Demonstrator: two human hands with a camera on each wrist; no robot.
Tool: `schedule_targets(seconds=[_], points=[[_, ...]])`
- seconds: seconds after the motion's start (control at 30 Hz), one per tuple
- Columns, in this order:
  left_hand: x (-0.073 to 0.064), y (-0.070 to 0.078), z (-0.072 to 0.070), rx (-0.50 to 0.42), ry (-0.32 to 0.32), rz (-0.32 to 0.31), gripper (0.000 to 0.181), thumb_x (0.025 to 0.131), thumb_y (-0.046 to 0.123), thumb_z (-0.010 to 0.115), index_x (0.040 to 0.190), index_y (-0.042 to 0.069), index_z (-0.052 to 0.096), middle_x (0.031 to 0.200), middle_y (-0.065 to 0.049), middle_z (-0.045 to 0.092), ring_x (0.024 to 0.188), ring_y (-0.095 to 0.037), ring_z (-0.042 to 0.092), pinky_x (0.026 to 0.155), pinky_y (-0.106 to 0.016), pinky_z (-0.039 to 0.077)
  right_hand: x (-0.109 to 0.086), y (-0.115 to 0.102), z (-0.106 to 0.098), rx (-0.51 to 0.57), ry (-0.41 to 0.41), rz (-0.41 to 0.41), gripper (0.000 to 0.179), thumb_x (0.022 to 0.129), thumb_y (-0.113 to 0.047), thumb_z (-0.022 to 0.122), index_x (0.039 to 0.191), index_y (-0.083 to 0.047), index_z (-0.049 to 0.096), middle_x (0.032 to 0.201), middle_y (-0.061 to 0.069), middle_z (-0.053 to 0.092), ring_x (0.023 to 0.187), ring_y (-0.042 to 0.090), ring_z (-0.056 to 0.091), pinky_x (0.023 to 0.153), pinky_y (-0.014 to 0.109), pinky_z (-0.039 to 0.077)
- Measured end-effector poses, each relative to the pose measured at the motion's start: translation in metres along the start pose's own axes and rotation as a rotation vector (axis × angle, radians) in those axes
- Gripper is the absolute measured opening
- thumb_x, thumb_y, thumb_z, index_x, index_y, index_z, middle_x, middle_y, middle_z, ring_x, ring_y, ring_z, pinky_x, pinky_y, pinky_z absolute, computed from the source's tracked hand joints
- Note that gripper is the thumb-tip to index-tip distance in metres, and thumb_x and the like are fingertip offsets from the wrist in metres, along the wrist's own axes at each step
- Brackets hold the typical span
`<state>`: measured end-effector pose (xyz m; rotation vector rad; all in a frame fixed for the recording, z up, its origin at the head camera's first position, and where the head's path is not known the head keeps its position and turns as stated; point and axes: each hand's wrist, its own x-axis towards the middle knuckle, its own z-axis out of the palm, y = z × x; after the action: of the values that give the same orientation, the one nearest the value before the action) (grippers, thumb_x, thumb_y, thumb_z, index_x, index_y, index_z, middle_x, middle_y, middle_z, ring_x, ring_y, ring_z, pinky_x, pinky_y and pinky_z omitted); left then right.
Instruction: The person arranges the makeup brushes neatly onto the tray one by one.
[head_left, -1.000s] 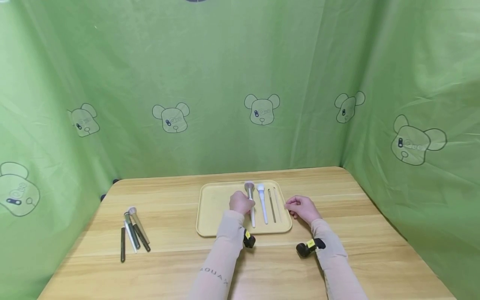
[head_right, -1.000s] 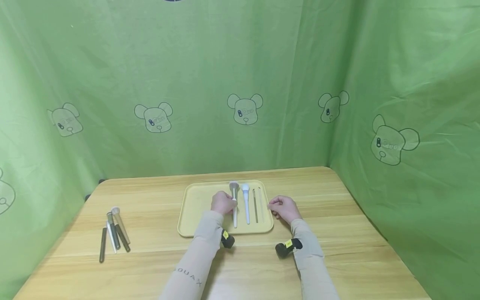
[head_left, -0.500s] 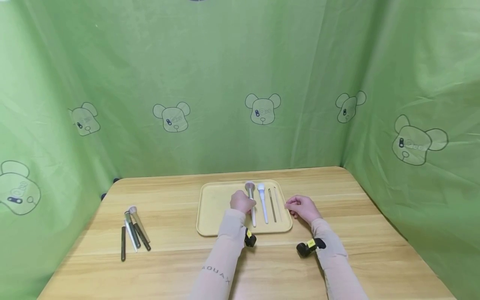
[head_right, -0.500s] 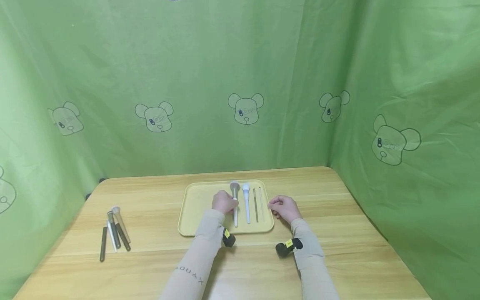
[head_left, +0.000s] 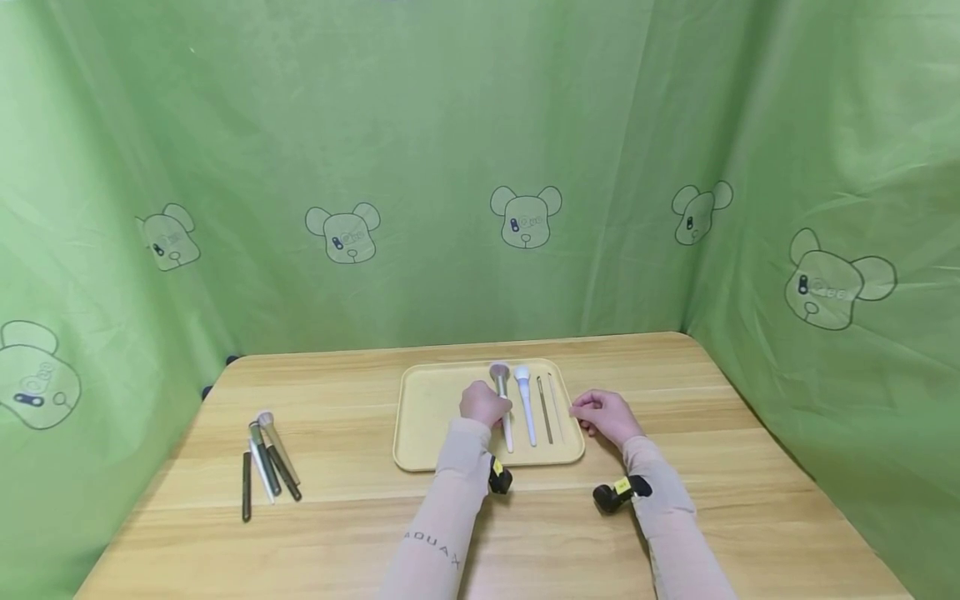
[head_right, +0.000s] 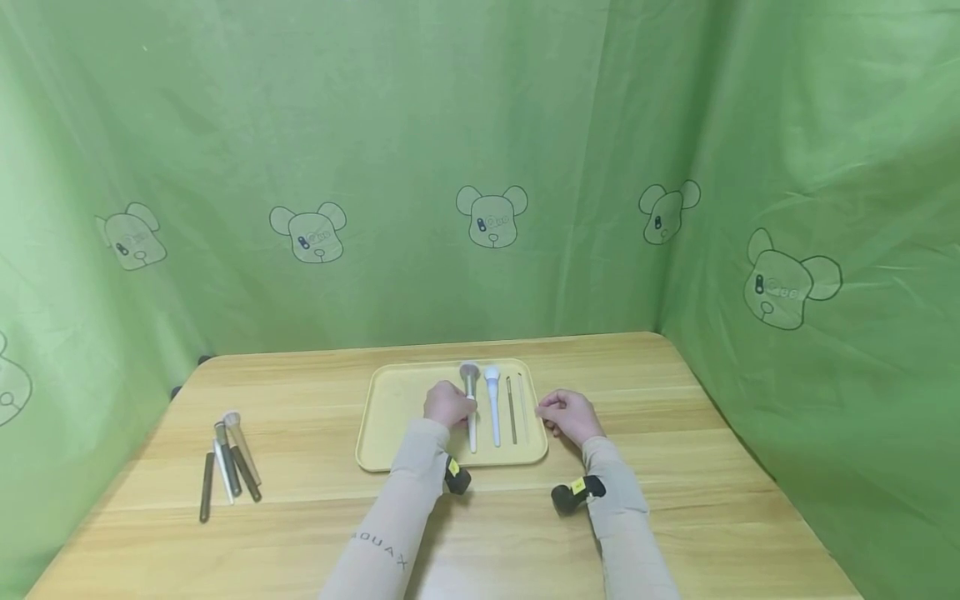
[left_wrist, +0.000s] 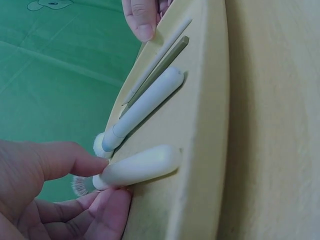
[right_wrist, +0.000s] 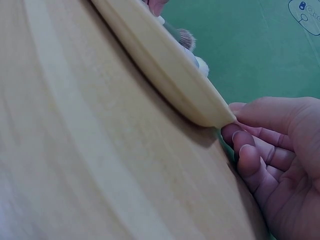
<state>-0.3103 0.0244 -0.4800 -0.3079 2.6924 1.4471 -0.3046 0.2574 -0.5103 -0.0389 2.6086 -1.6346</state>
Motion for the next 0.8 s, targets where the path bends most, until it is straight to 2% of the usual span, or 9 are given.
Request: schedule_targets(seconds=[0.53,0.8], points=[[-0.005,0.000,-0.003,-0.034,-0.006,0.028,0.007,0.077,0.005,0.071,0.075,0.001,0.066,0.063,-0.008,0.067,0.049,-0.015,0.061,0.043,-0.020,0.049,-0.001,-0.001,0.000,0.006,-0.002,0.006,0.025,0.087,-0.011,0.069,0.101,0.009,0.062,0.067,-0.002,0.060,0.057,0.008,0.054,0.052,0.022,0.049],[-0.010,0.001,-0.009,-0.077,-0.019,0.038,0.004,0.078,0.001,0.070,0.079,-0.001,0.067,0.071,-0.012,0.069,0.059,-0.021,0.068,0.054,-0.025,0.055,-0.001,-0.001,0.000,-0.003,0.001,0.010,0.026,0.087,-0.011,0.069,0.102,0.009,0.062,0.067,-0.002,0.060,0.057,0.007,0.054,0.052,0.022,0.049]])
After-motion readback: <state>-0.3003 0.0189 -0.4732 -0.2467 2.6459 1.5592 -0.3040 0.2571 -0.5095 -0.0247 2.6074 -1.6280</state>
